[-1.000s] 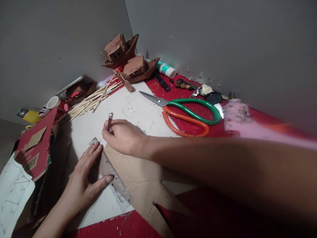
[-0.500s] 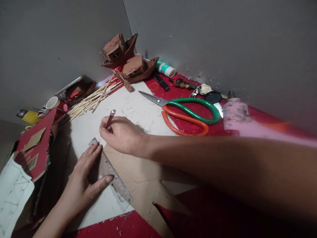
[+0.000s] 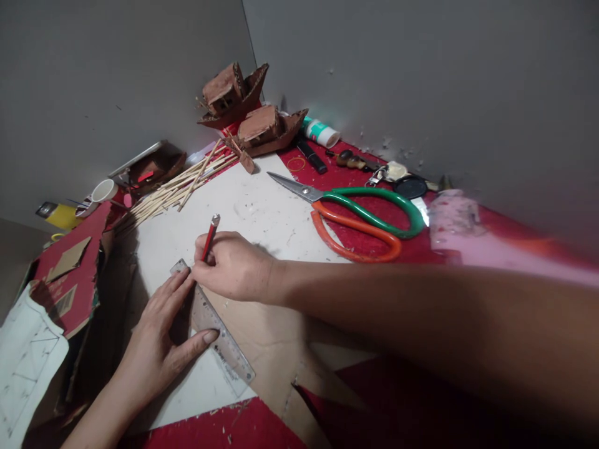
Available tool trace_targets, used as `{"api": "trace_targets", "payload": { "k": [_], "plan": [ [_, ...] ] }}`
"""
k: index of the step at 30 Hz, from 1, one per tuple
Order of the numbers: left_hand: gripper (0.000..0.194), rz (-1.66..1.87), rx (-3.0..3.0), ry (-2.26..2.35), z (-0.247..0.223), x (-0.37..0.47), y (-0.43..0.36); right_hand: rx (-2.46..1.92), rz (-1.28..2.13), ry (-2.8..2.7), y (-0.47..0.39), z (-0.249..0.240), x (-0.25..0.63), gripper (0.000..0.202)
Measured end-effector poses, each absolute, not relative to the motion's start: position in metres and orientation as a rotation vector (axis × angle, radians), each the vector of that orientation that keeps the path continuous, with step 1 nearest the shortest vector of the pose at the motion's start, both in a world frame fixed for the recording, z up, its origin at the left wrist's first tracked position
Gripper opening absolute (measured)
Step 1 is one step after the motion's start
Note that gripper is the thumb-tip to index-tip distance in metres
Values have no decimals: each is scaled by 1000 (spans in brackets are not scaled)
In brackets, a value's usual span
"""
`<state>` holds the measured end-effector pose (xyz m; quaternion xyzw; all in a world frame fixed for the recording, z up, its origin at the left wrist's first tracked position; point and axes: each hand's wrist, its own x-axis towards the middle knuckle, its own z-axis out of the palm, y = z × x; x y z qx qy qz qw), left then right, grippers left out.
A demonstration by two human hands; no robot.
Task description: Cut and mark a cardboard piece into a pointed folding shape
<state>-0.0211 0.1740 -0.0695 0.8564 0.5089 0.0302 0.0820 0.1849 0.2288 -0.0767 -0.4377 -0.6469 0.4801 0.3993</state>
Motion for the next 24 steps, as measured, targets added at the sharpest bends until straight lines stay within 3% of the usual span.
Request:
{"api": "trace_targets", "payload": {
  "k": [24],
  "plan": [
    [79, 113, 2634, 1518, -70, -20, 174, -975, 1194, -1817, 229, -78, 185, 16]
  ]
}}
